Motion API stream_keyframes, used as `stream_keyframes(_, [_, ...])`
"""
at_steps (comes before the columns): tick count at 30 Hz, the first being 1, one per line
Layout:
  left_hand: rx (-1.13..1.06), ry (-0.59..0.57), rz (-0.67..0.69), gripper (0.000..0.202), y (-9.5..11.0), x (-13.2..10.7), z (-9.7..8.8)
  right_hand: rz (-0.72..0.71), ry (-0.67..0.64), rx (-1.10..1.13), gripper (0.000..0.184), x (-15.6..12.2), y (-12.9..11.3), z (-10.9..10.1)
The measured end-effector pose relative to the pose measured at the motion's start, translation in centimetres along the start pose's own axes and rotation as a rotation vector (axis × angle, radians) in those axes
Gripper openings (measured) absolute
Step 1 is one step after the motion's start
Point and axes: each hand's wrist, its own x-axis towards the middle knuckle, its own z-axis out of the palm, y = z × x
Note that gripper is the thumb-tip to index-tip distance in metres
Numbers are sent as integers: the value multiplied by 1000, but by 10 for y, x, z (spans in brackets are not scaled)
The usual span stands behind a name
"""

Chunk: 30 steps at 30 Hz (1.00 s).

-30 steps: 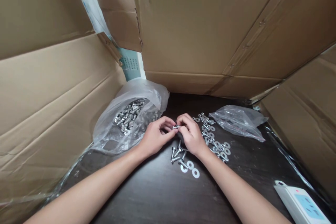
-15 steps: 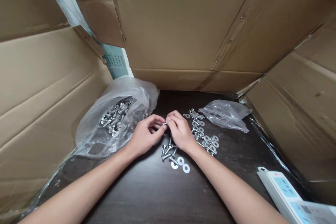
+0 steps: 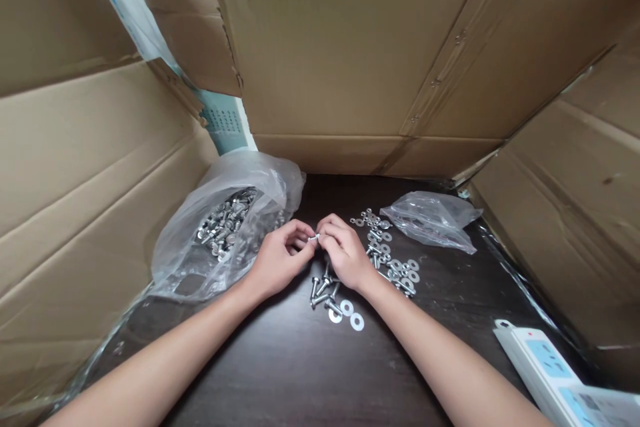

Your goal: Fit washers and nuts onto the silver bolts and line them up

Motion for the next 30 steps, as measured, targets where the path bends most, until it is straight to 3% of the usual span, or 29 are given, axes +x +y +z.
stream_keyframes(4, [-6, 11, 10, 14, 0, 0, 0, -1, 65, -34, 14, -1, 0, 1])
stream_keyframes(11, [6, -15, 17, 12, -2, 0, 0, -21, 63, -23, 8, -1, 0, 1])
stream_keyframes(25, [-4, -5, 35, 16, -1, -3, 0, 41, 68, -41, 38, 0, -1, 3])
stream_keyframes(30, [-26, 11, 37, 16, -4, -2, 1, 18, 94, -22, 25, -1, -1, 1])
